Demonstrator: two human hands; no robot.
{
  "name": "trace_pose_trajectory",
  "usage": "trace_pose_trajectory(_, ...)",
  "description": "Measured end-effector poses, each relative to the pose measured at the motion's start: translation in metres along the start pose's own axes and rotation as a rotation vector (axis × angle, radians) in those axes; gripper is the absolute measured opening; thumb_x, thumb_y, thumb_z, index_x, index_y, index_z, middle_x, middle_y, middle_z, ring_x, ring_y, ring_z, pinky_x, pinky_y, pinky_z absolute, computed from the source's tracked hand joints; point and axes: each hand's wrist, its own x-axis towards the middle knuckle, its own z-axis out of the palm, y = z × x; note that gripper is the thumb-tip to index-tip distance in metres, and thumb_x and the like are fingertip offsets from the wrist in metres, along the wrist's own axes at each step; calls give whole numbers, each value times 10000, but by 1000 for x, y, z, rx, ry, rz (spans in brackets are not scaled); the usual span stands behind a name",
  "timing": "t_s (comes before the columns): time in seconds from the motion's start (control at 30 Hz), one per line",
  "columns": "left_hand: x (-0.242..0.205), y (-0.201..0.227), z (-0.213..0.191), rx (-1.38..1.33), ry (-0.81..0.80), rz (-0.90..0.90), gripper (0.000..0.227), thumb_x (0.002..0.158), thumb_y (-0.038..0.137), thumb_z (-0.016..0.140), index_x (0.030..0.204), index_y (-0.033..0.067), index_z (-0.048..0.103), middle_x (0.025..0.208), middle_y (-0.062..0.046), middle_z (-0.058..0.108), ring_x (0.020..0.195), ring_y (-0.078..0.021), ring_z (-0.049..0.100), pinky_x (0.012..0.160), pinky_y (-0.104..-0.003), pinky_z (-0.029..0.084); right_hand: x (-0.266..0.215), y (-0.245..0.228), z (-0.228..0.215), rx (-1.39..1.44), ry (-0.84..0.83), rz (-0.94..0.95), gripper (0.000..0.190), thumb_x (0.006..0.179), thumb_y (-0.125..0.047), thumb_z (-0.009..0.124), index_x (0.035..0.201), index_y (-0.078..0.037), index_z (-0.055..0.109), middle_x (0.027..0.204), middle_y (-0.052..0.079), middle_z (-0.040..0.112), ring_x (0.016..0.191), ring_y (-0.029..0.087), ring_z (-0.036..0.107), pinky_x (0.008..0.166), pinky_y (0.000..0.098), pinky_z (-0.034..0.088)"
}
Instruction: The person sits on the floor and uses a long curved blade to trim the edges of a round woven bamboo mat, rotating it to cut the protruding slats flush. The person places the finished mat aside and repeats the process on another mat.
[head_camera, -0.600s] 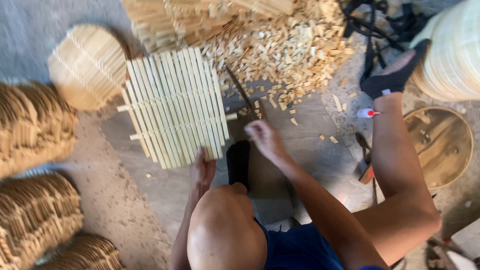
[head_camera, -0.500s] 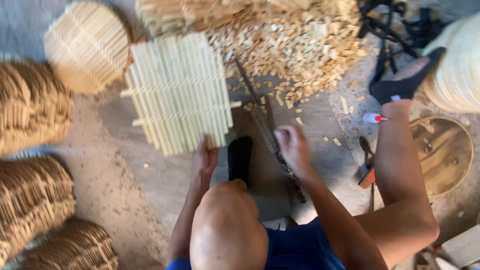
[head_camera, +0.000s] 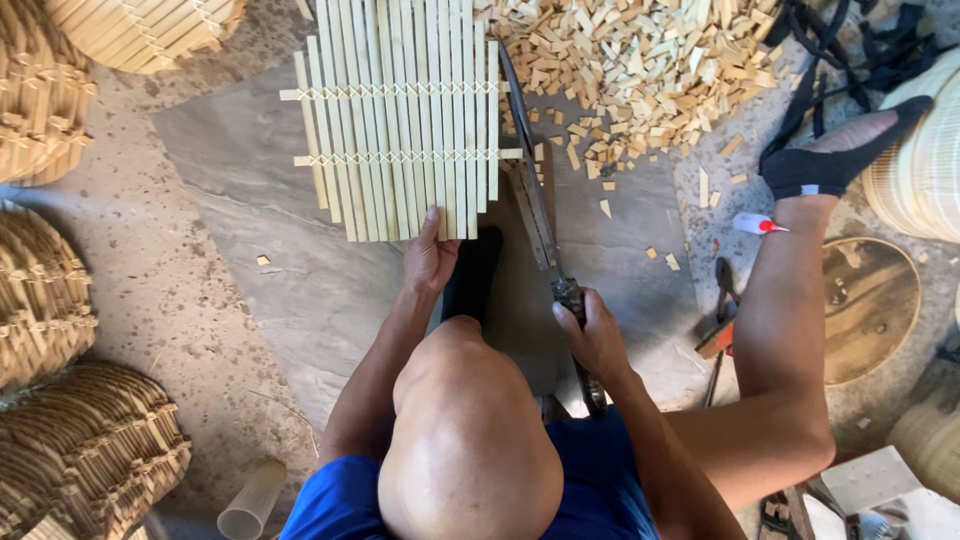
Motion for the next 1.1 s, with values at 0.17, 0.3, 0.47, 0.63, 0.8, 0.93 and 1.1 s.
trace_pose_trajectory(0.17, -12, 2, 8, 28, 11, 25, 390, 1002, 113, 664, 1371, 66, 545, 1291, -89, 667, 1157, -220, 671, 969, -408, 609, -3, -6, 1, -4, 18, -3, 503, 954, -410, 636, 1240, -2, 571, 1082, 272, 700, 1023, 446, 683, 876, 489, 528)
trace_pose_trajectory(0.3, -16, 4, 7, -7, 11, -11, 407, 1023, 91, 663, 1401, 32, 524, 1321, -116, 651, 1179, -234, 670, 989, -409, 616, -3, -5, 2, -20, 12, 8, 503, 972, -399, 616, 1266, 4, 550, 1018, 272, 711, 962, 456, 700, 828, 499, 537)
trace_pose_trajectory(0.47, -19, 2, 12, 40, 48, 8, 455, 990, 101, 666, 1408, 80, 487, 1304, -101, 641, 1154, -229, 670, 974, -413, 617, -3, -12, 0, -18, 5, 13, 520, 987, -425, 578, 1277, 5, 536, 949, 260, 725, 889, 445, 724, 762, 494, 556)
trace_pose_trajectory(0.63, -22, -2, 9, 34, 40, 4, 471, 992, 101, 670, 1418, 83, 471, 1321, -98, 626, 1170, -229, 652, 975, -414, 609, -8, -17, -5, -30, -19, 38, 521, 995, -437, 562, 1268, 6, 541, 941, 252, 727, 873, 436, 731, 764, 490, 557)
trace_pose_trajectory(0.8, -21, -2, 4, -13, 28, -38, 449, 1012, 109, 659, 1421, 47, 482, 1331, -117, 630, 1190, -241, 649, 999, -421, 607, -7, -15, -1, -38, 5, 22, 499, 1002, -414, 568, 1271, 5, 541, 944, 259, 726, 884, 445, 724, 768, 497, 553)
trace_pose_trajectory(0.93, -17, -6, -9, 51, 39, -12, 422, 1021, 101, 636, 1413, 68, 483, 1308, -99, 640, 1170, -234, 647, 971, -411, 602, -6, 8, 16, -66, 86, 35, 456, 990, -378, 606, 1266, -17, 561, 916, 268, 720, 882, 464, 716, 721, 503, 553)
trace_pose_trajectory(1.1, 3, -9, -26, 118, -19, -11, 383, 1055, 122, 576, 1419, 61, 477, 1307, -97, 634, 1157, -237, 641, 936, -407, 594, 6, 42, 39, -42, 119, -73, 427, 1002, -337, 608, 1278, -17, 546, 930, 260, 718, 858, 471, 707, 717, 501, 548)
